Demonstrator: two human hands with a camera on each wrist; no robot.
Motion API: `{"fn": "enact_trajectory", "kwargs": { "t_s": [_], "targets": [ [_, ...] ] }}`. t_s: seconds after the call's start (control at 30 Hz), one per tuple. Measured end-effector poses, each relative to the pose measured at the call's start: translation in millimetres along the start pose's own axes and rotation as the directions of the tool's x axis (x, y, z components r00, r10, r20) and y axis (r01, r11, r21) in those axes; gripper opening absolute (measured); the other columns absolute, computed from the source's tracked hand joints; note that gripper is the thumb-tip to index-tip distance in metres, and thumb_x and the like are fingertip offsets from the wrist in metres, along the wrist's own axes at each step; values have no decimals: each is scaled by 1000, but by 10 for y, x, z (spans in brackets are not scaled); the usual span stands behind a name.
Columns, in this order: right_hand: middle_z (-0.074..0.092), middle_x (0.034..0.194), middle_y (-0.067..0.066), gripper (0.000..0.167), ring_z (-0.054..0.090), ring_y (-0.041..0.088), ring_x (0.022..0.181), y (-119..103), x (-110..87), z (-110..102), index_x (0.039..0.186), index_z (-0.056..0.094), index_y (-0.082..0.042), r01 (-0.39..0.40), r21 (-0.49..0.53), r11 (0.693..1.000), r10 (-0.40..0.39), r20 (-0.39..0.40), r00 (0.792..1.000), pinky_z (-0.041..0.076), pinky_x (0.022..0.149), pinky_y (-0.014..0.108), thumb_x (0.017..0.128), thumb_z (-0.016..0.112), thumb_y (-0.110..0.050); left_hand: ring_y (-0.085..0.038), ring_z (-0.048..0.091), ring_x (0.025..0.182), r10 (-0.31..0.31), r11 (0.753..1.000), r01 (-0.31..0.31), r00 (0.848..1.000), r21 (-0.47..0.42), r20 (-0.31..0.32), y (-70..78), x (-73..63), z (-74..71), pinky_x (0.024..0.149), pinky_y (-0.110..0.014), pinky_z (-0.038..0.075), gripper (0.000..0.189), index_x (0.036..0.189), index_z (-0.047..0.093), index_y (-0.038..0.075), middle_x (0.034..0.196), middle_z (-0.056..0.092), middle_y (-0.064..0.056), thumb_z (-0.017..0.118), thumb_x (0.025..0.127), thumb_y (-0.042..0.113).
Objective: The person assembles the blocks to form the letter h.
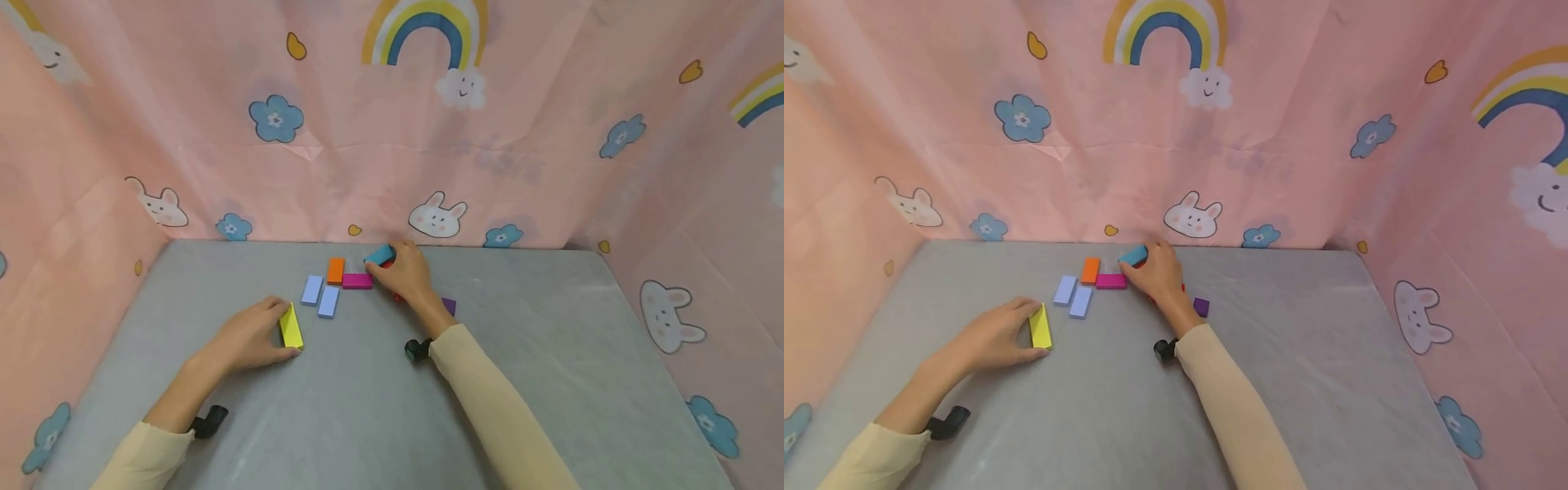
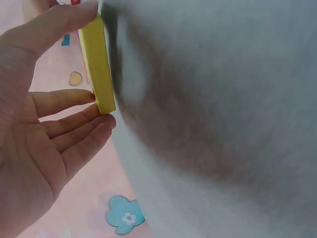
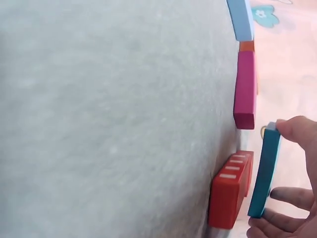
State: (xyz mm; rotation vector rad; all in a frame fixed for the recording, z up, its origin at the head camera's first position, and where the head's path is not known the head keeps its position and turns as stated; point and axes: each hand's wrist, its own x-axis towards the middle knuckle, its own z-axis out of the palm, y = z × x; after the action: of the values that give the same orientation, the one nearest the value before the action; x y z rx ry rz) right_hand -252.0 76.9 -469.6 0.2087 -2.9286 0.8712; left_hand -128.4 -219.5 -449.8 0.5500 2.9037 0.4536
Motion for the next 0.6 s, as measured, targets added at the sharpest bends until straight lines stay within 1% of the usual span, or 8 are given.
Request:
{"fn": "enact_trajectory", "kwargs": {
  "t_s": [0.1, 0.17, 0.27, 0.37, 0.5, 0.6],
  "targets": [
    [62, 142, 21, 69, 63, 37, 121, 11, -57, -45, 140, 65, 1, 23, 12, 1000, -23, -22, 999, 58, 109, 48, 91, 78, -47, -40, 65, 128, 31, 1000, -31, 999, 4, -12, 80, -92, -15, 107, -60, 56, 85, 144, 60, -5, 142, 64, -20, 89, 82, 46],
    [60, 146, 21, 72, 62, 37, 124, -4, -101, -74, 142, 63, 0, 31, 15, 999, -31, -21, 999, 57, 112, 48, 90, 79, -47, -38, 66, 127, 49, 999, -49, 999, 5, -15, 143, -156, -17, 107, -59, 57, 85, 144, 61, -5, 141, 65, -18, 89, 83, 47],
    [59, 147, 21, 74, 61, 37, 126, -32, -167, -122, 145, 62, -2, 43, 16, 999, -43, -1, 999, 57, 112, 48, 90, 80, -47, -33, 68, 123, 74, 997, -74, 997, 2, -20, 250, -232, -5, 104, -55, 59, 84, 144, 62, -3, 140, 66, -15, 89, 82, 48],
    [60, 147, 20, 73, 60, 37, 129, -57, -256, -178, 145, 63, -3, 83, 27, 996, -84, 20, 996, 57, 111, 48, 89, 81, -47, -30, 68, 121, 98, 995, -98, 995, 6, -21, 356, -281, 41, 102, -52, 61, 85, 144, 62, -1, 140, 66, -13, 90, 81, 49],
    [63, 147, 19, 71, 60, 37, 134, -77, -416, -218, 142, 66, -2, 161, 49, 986, -163, 40, 986, 55, 114, 50, 88, 83, -46, -27, 68, 121, 129, 992, -129, 992, 6, 11, 489, -341, 126, 101, -49, 61, 85, 144, 63, 0, 142, 64, -12, 90, 82, 50],
    [62, 149, 18, 72, 58, 37, 138, -112, -557, -223, 143, 65, -4, 177, 79, 981, -183, 70, 981, 54, 115, 52, 88, 83, -46, -26, 67, 123, 149, 989, -150, 988, 6, 36, 582, -386, 170, 101, -47, 62, 85, 145, 63, 1, 143, 63, -11, 89, 81, 52]
  ]
}}
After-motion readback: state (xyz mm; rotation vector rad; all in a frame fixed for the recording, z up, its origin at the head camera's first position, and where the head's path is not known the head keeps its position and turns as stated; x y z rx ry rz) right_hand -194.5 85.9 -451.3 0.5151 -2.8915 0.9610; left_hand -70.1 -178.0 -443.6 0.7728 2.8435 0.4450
